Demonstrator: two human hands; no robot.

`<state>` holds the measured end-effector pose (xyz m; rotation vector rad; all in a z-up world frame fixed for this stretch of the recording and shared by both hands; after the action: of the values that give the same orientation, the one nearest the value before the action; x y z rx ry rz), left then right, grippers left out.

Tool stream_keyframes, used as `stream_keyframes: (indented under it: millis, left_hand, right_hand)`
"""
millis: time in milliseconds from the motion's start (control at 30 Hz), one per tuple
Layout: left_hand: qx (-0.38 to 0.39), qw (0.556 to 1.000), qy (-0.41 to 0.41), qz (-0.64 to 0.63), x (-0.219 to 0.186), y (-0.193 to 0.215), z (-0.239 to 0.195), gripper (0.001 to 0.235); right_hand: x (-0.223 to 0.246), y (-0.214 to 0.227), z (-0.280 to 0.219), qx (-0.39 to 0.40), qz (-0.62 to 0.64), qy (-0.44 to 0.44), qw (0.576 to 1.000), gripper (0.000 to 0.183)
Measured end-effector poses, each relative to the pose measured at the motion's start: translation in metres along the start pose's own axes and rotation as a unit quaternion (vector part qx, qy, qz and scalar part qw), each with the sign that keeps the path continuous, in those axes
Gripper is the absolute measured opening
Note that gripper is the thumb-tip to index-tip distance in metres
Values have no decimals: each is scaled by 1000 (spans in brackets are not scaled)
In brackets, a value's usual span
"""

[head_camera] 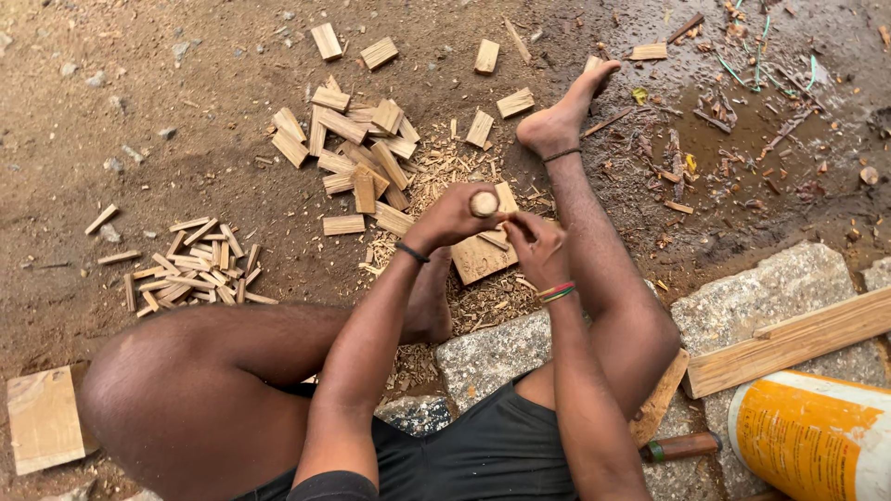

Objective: The person sits on the ground and uses a wooden mallet to strike a chisel, carving a small wooden block. They repeatedly adjust the chisel and strike it to shape the wood, creating wood shavings.

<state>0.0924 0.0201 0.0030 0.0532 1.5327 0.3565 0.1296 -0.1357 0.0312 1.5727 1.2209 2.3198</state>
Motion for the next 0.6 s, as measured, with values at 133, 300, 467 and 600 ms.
stream_keyframes:
  millis: [133,300,467,600]
  left_hand:
    - [-6,1000,4,9,-4,-1,0,27]
    - [0,1000,13,8,3,-3,0,24]
    - [-16,999,44,0,8,2,-3,27]
    - [-19,998,54,1,11,4,-3,25]
  right_hand:
    - [92,61,32,-76,-33,182,980,30]
    - [178,130,64,-94,5,260,961,39]
    - [244,137,67,-71,-46,330,940,42]
    - [290,130,69,-22,-62,361,930,54]
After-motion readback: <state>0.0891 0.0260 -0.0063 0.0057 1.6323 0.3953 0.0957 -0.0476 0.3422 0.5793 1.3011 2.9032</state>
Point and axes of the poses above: each hand's wrist, its own z-axis towards the middle knuckle, its own y-axis out of the back of the hand, x = y × z, the point moved 9 cm from there along z, towards the middle knuckle, and after that the axes turned 6 degrees about -x, right-handed, at the moved point
